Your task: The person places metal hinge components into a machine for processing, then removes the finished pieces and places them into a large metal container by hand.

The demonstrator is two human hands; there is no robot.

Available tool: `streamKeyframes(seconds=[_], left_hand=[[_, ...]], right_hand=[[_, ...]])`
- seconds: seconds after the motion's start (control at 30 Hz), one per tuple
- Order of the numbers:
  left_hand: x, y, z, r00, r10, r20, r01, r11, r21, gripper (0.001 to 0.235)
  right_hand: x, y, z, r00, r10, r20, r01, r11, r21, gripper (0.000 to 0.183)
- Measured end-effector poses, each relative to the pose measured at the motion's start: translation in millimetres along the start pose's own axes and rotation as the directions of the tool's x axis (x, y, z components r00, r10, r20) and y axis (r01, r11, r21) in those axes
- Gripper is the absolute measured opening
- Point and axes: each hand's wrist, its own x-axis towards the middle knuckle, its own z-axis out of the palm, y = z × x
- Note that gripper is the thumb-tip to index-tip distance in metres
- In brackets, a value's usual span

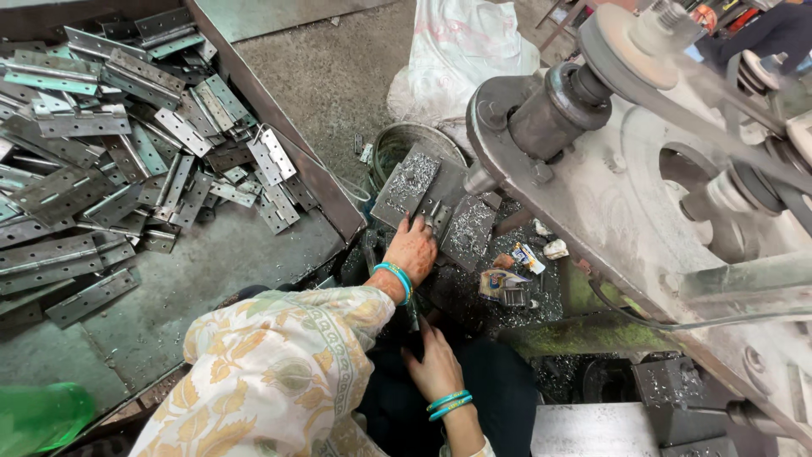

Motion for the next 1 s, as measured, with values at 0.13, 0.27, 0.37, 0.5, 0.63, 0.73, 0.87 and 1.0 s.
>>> streamKeyframes(seconds=[0.13, 0.27, 0.37, 0.5, 0.63, 0.73, 0.87, 1.0], left_hand=[[-6, -7, -2, 0.994, -0.022, -0.104, 0.021, 1.000, -0.006, 0.032], [3, -8, 7, 0.977, -0.063, -0.206, 0.061, 0.998, -0.019, 0.033], [10, -8, 9, 0.977, -0.082, -0.196, 0.074, 0.996, -0.047, 0.031], [18, -9, 10, 0.978, -0.105, -0.183, 0.091, 0.992, -0.084, 0.029], [18, -9, 12, 0.967, -0.090, -0.239, 0.073, 0.994, -0.080, 0.030], [13, -11, 12, 0.975, -0.064, -0.214, 0.054, 0.997, -0.048, 0.033], [7, -14, 9, 0.966, -0.107, -0.234, 0.115, 0.993, 0.020, 0.034], [11, -15, 8, 0.970, -0.142, -0.198, 0.149, 0.988, 0.025, 0.035]], right_hand=[[3, 3, 4, 0.997, 0.077, 0.005, -0.077, 0.997, 0.011, 0.079], [6, 6, 7, 0.996, 0.089, -0.002, -0.089, 0.996, 0.016, 0.080], [6, 6, 7, 0.994, 0.111, 0.006, -0.111, 0.994, 0.016, 0.078], [6, 12, 18, 0.988, 0.153, 0.011, -0.153, 0.988, -0.012, 0.077], [-6, 21, 68, 0.979, 0.203, -0.030, -0.204, 0.978, -0.045, 0.082], [-5, 33, 85, 0.976, 0.207, -0.069, -0.210, 0.977, -0.038, 0.080], [-7, 34, 83, 0.965, 0.262, -0.009, -0.262, 0.965, 0.009, 0.080], [3, 28, 49, 0.968, 0.244, 0.049, -0.239, 0.967, -0.090, 0.080]])
